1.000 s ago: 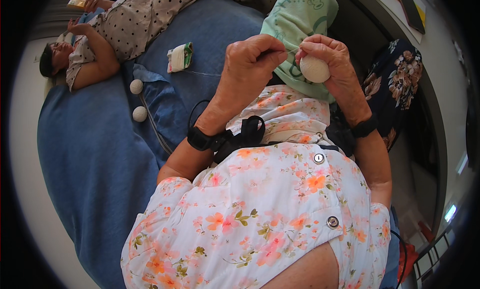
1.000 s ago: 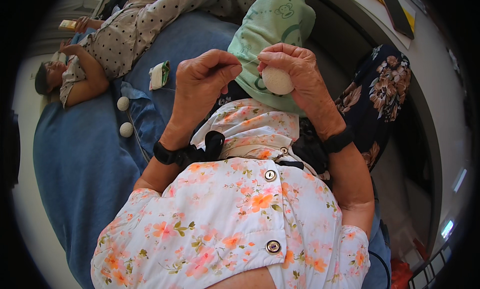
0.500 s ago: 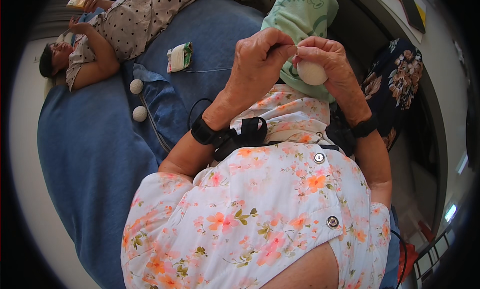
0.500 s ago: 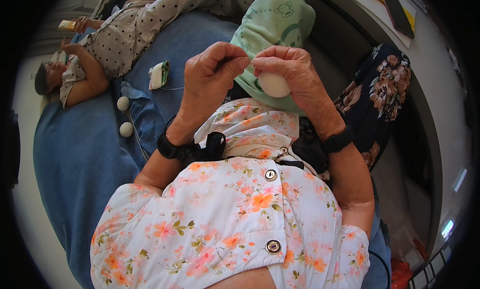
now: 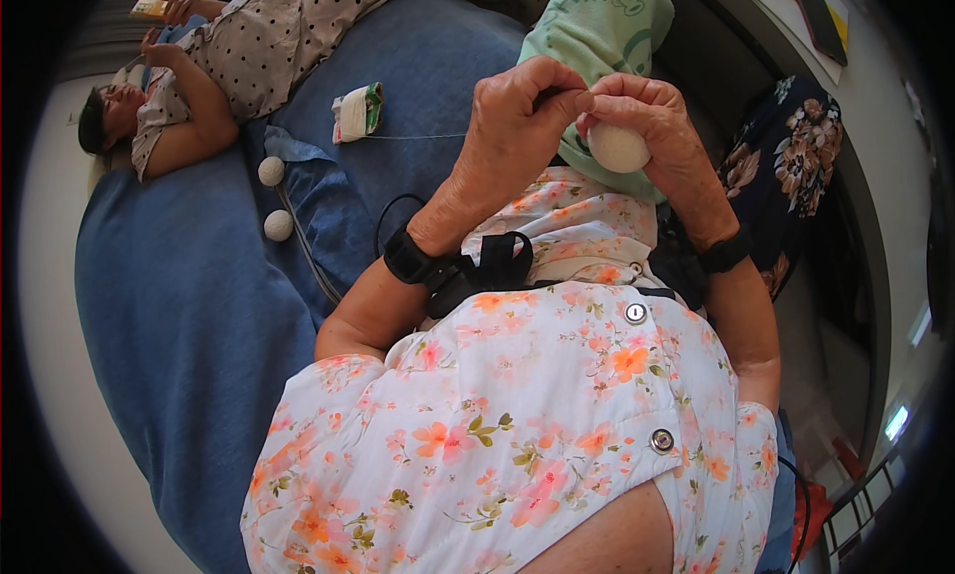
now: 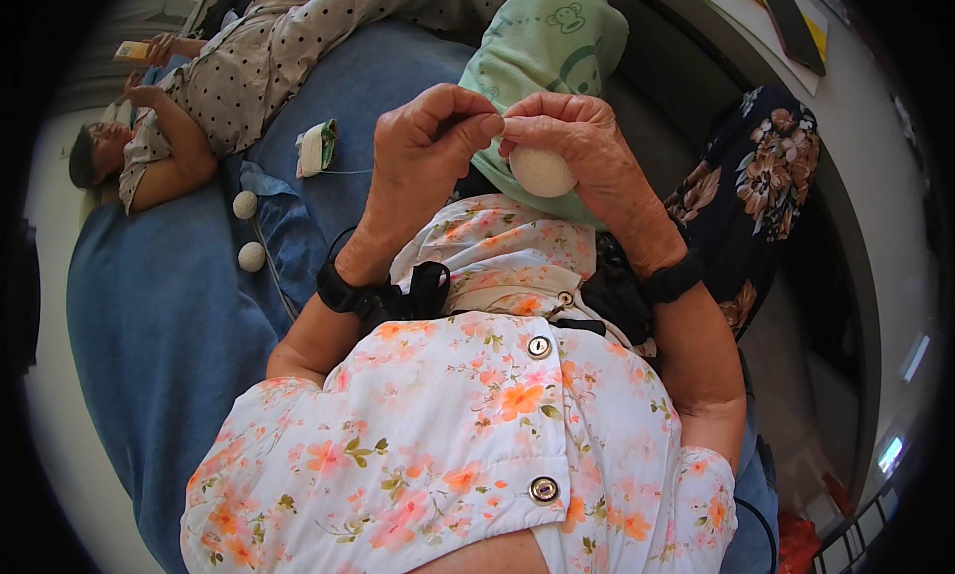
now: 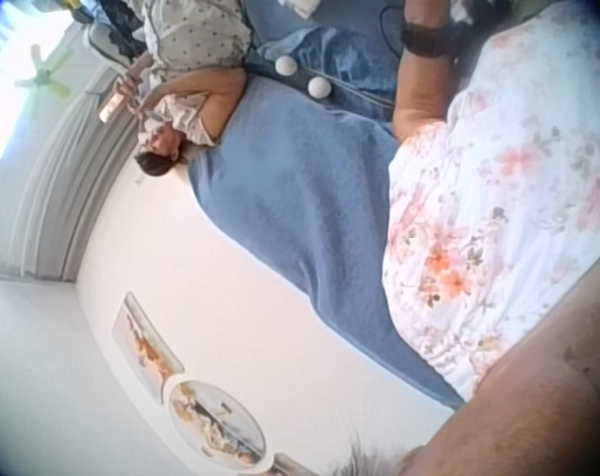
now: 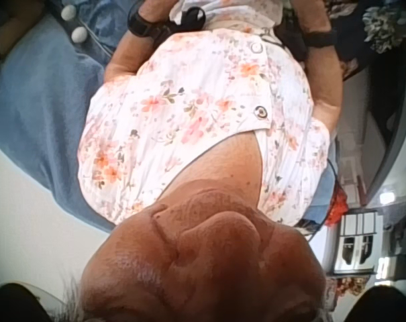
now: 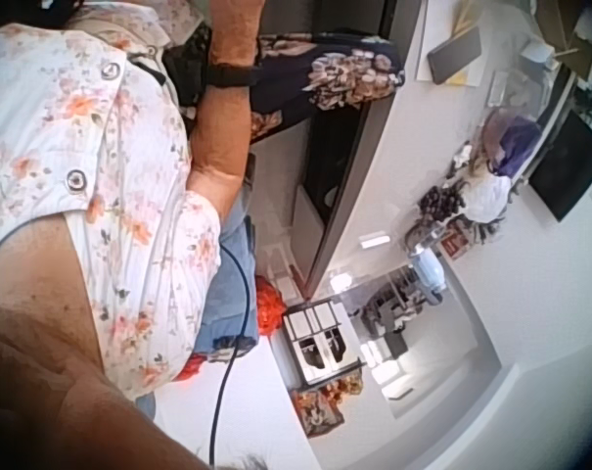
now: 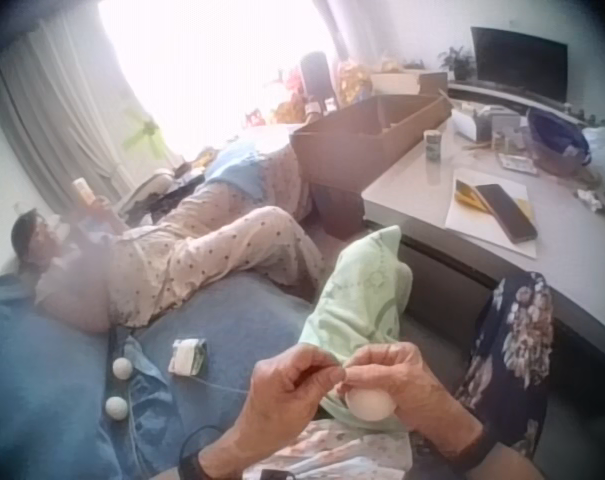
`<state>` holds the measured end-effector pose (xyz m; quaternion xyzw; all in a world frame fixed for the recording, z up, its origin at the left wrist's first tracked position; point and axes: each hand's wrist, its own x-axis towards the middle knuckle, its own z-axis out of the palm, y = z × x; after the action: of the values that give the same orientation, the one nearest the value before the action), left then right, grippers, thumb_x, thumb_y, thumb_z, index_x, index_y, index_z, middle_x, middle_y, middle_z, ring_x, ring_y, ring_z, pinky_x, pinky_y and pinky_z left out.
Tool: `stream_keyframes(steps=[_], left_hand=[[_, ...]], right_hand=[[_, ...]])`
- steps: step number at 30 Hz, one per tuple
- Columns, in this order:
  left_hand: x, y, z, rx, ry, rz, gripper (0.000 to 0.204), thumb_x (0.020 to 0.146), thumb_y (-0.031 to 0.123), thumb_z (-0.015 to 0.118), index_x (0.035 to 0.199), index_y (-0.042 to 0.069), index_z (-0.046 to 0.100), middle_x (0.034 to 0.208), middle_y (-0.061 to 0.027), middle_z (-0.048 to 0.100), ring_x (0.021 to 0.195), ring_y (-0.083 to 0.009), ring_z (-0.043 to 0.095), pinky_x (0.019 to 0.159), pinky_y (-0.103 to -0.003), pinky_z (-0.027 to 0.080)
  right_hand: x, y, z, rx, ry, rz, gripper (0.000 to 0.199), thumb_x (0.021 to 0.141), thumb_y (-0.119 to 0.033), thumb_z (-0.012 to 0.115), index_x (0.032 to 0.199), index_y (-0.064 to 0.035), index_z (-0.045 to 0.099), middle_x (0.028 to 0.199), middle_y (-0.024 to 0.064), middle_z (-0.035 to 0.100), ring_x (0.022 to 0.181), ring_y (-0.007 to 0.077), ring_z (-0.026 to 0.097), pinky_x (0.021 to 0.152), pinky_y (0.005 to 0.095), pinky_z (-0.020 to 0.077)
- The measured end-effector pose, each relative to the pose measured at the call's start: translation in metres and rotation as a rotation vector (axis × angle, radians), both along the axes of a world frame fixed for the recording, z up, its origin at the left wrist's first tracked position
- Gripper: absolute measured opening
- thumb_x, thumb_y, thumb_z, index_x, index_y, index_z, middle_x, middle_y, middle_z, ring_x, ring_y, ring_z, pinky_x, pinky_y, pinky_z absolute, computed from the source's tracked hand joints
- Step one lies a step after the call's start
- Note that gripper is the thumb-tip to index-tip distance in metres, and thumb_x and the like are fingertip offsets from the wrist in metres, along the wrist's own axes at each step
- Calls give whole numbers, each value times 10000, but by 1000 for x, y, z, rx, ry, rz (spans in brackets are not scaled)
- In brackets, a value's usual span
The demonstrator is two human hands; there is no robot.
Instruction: The person winds white thread onto a small white ball by hand, using a needle to secure or guide the thread as they rotate the ball.
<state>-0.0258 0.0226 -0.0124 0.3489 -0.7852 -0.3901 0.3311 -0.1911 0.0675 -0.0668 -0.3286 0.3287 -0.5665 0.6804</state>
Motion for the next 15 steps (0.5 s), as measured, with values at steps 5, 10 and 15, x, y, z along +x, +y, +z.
stream_keyframes(steps=[5, 10, 15], left_hand=[[1, 0, 0, 71, 19, 10, 103, 808, 50, 674, 856, -24, 621, 714, -99, 664, 631, -110, 625, 556, -243, 491], [1, 0, 1, 62, 22, 21, 102, 810, 51, 671, 845, -32, 624, 706, -98, 665, 638, -96, 624, 551, -230, 485], [0, -2, -6, 21, 61, 29, 116, 811, 63, 666, 832, -42, 622, 685, -107, 665, 620, -94, 625, 536, -231, 485]], right_hand=[[1, 0, -1, -12, -49, 16, 170, 855, -156, 637, 915, 1, 661, 781, 74, 666, 707, 109, 631, 670, 211, 501], [2, 0, -1, -13, -79, 14, 175, 866, -153, 623, 927, 7, 659, 785, 78, 667, 705, 115, 633, 670, 219, 507], [1, -1, -2, -24, -100, 34, 184, 881, -158, 615, 938, 12, 658, 781, 85, 667, 707, 121, 636, 673, 221, 510]])
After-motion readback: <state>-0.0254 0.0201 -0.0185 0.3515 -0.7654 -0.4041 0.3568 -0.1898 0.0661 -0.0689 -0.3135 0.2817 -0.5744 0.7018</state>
